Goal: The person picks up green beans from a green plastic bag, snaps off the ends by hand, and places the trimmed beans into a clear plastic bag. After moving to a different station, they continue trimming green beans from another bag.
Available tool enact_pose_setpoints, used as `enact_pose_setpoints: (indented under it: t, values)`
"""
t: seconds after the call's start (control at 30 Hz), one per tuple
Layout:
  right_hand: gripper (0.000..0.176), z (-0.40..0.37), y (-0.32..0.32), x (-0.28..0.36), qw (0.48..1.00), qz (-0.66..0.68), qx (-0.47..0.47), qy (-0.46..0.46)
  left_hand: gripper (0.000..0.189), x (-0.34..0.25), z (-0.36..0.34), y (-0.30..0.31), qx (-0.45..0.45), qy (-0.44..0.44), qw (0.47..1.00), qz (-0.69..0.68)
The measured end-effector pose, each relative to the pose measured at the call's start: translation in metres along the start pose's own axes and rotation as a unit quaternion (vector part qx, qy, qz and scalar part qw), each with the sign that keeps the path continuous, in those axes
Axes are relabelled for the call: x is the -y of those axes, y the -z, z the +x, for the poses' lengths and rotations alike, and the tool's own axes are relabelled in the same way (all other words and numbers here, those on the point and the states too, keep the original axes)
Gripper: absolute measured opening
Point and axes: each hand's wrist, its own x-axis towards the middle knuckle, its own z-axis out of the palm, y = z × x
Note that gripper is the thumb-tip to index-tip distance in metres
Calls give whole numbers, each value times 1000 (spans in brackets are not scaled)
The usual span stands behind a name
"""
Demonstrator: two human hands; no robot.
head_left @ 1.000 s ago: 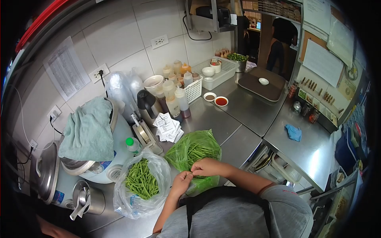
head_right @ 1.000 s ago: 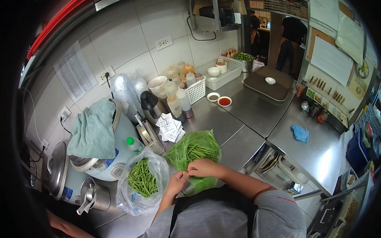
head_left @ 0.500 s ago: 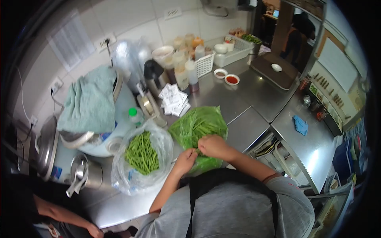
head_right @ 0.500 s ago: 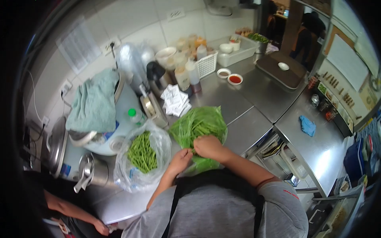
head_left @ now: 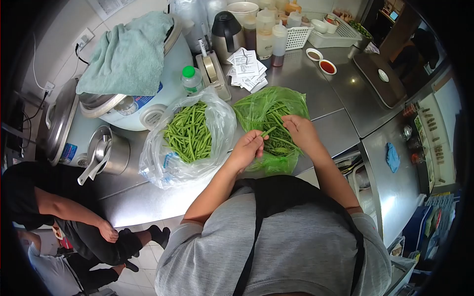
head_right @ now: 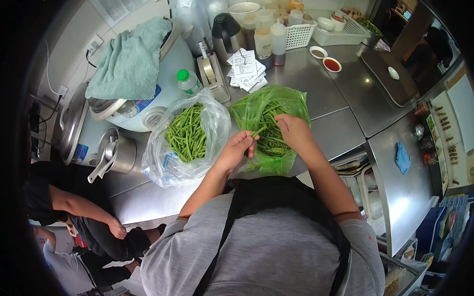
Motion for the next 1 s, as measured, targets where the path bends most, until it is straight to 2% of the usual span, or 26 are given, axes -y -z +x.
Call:
enact_pose_setpoints:
  t: [0.17, 0.23, 0.27, 0.37, 0.47, 0.57, 0.67, 0.77, 0.87, 0.97, 1.0]
  values:
    - [19, -10, -10, 12, 974, 189, 120, -46, 17, -2, 3, 4, -36, -20, 991, -124]
    - [20, -15, -17, 12, 947, 229, 208, -82, 16, -5, 3, 5, -56, -26, 978, -201]
    - [21, -17, -20, 13, 930, 248, 252, -99, 15, -8, 3, 6, -74, -26, 978, -195]
    - [20, -22, -21, 22, 925, 236, 287, -81, 14, -5, 4, 11, -91, -79, 964, -239]
    - [21, -22, -17, 21, 942, 142, 302, -38, 14, -10, 2, 14, -119, -89, 953, -264]
    - [21, -22, -17, 21, 950, 109, 291, -31, 13, -13, 0, 12, -127, -96, 950, -270]
    - [21, -21, -15, 25, 973, 94, 212, -20, 12, -13, 0, 11, -135, -106, 946, -276]
    - [19, -20, -14, 27, 969, 206, 132, -29, 12, -12, 0, 14, -112, -127, 938, -304]
    - [17, -12, -7, 30, 925, 370, 69, -51, 11, -14, -2, 13, -116, -131, 934, -311]
    - [16, 0, 4, 25, 888, 443, 25, -119, 11, -14, -4, 16, -120, -134, 927, -328]
    - [15, 1, 6, 20, 890, 439, 25, -119, 10, -14, -4, 16, -135, -131, 928, -321]
